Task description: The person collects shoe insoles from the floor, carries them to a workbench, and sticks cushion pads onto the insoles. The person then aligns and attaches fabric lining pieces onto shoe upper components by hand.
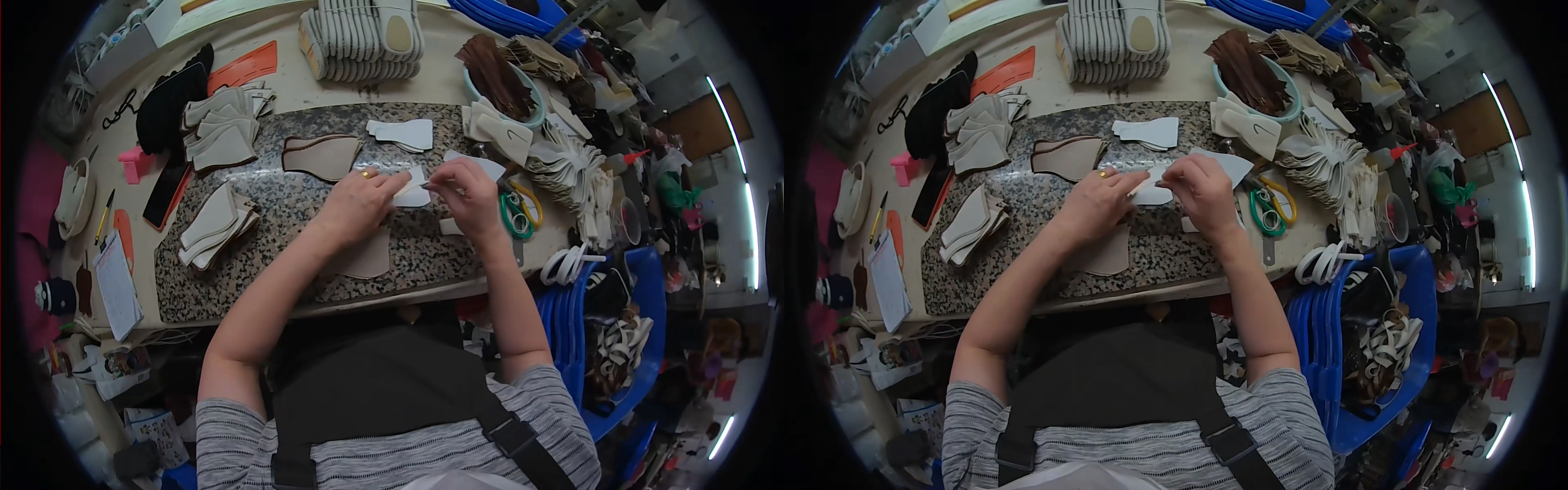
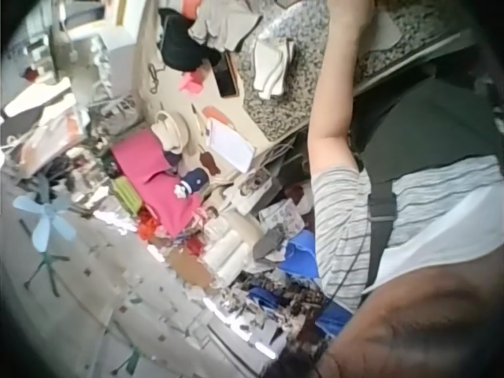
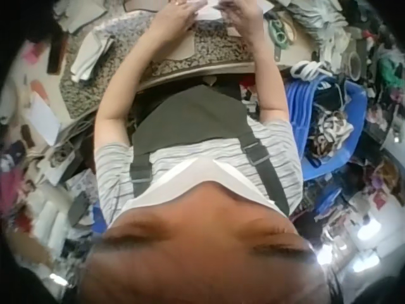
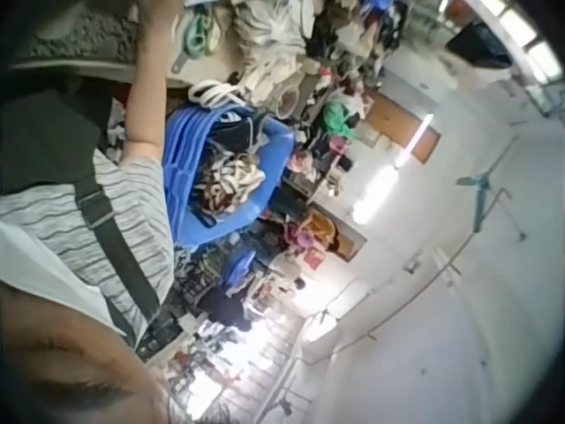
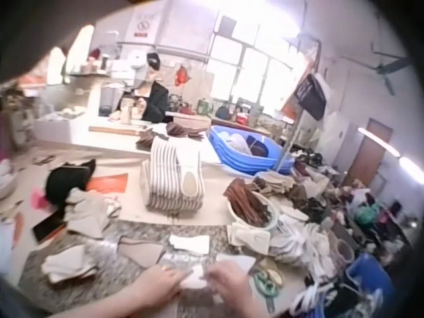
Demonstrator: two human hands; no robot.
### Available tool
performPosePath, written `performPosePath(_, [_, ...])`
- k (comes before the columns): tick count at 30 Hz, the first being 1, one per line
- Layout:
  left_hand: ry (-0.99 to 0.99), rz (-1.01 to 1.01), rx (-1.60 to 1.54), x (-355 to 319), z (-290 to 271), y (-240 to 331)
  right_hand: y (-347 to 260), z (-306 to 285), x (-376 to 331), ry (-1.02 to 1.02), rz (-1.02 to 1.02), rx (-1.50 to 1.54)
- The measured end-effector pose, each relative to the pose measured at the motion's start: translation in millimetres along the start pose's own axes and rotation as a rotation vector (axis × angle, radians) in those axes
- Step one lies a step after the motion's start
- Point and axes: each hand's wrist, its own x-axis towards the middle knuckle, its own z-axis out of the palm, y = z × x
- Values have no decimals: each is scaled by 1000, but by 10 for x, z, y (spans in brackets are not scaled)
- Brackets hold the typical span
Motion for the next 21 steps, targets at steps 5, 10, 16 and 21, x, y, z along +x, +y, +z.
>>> performPosePath(5, [56, 30, 128, 62, 60, 29, -190, -315, -44, 67, 165, 93])
performPosePath(10, [141, -413, -568, 51, -212, 375, -416, -408, -265, -152, 24, -32])
performPosePath(16, [-333, -845, -1776, -297, -250, 633, -697, -288, -341, -129, -412, -207])
performPosePath(21, [-267, -972, -1858, -495, -219, 711, -831, -290, -365, -125, -477, -207])
